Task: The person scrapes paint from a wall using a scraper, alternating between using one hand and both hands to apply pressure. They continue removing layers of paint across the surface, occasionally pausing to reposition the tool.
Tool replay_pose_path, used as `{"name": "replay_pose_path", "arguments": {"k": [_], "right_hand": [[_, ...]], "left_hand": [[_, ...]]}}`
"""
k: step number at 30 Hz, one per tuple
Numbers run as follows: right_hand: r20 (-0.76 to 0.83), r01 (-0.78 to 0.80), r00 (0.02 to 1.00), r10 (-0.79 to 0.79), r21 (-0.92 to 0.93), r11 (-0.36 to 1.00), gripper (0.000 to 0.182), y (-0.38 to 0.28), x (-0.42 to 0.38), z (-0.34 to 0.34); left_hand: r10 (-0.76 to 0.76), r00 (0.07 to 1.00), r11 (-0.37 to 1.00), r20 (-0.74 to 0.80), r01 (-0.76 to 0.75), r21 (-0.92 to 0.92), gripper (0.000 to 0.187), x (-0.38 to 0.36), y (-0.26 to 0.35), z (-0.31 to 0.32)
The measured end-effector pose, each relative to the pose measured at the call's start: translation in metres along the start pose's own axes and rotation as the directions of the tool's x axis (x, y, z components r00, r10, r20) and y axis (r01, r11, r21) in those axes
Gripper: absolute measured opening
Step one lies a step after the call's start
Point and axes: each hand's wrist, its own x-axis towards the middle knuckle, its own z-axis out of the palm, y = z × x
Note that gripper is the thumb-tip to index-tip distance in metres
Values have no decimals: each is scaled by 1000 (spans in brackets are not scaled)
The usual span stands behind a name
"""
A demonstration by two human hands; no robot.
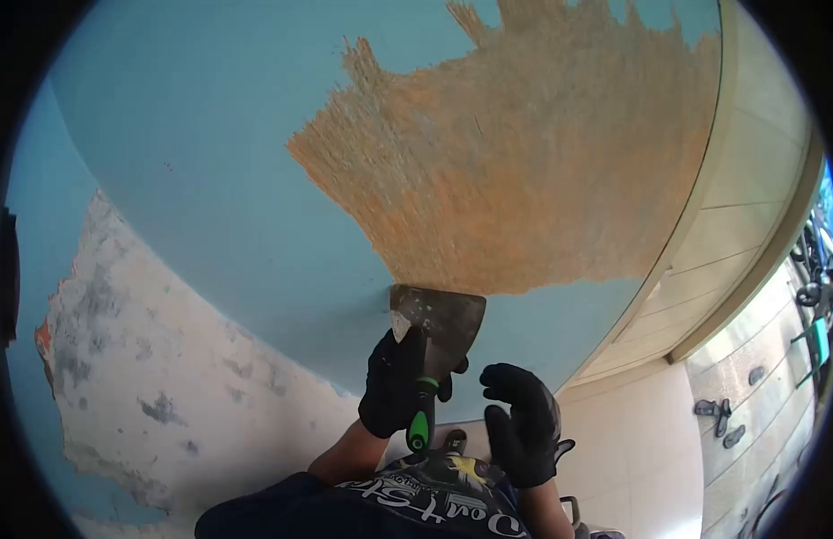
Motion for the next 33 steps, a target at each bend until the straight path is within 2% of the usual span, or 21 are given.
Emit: {"name": "replay_pose_path", "arguments": {"k": [2,3,5,6,7,8,9,11,13,15,16,17,19,20,21,23,24,25,26,29,33], "right_hand": [[48,187,982,-182,-147,971,62,-6,5,7],[18,172,985,-171,-108,979,62,-10,8,27],[85,351,934,-347,-396,848,67,-18,12,22],[54,308,949,-311,-382,872,70,-4,-1,38],[78,313,948,-308,-394,864,71,-2,-8,47],[155,399,916,-369,-433,808,71,-2,1,50],[220,479,878,-426,-452,753,71,-4,12,58],[224,434,900,-373,-421,796,68,0,12,56],[221,378,923,-314,-382,843,66,1,9,56],[335,418,902,-272,-521,744,58,0,7,55],[331,414,904,-271,-519,748,58,2,5,58],[278,421,906,-318,-541,728,56,6,1,63],[229,427,903,-362,-560,710,54,16,0,65],[269,561,826,-495,-476,678,54,25,1,61],[289,679,732,-617,-384,626,53,32,2,59],[325,672,740,-589,-334,661,52,39,-1,55],[363,664,742,-563,-286,691,51,42,-1,54],[365,666,740,-565,-285,689,51,46,0,56],[323,636,765,-557,-244,732,51,49,2,58],[330,616,776,-538,-209,760,48,53,0,55],[474,620,742,-474,-216,754,46,55,-3,48]], "left_hand": [[5,999,991,35,0,-132,37,1,-5,1],[-22,999,996,32,25,-88,37,2,6,-10],[-12,1000,996,-22,14,86,33,9,-7,-5],[-26,999,994,-24,28,108,33,6,-9,-14],[13,998,956,-54,3,293,31,7,-18,-22],[61,995,891,-75,-21,453,31,8,-29,-25],[56,996,885,-75,-15,465,31,6,-31,-30],[236,972,796,6,-197,573,35,3,-42,-32],[237,971,778,22,-204,595,38,1,-46,-36],[244,969,757,41,-217,617,41,0,-46,-37],[476,865,391,161,-372,842,42,-4,-40,-32],[611,709,-57,353,-405,913,42,-6,-36,-28],[601,703,-70,380,-427,902,44,-7,-31,-27],[596,693,-80,405,-451,889,47,-6,-31,-26],[595,695,-79,403,-448,890,47,-3,-28,-24],[610,681,124,406,-588,799,44,3,-22,-20],[610,681,124,404,-586,801,44,1,-21,-19],[378,923,734,74,-348,584,40,0,-21,-18],[-61,996,993,-71,68,99,37,1,-21,-17],[102,990,974,-99,-79,212,35,4,-13,-4],[-50,990,995,-134,61,75,36,-1,-10,-4]]}}
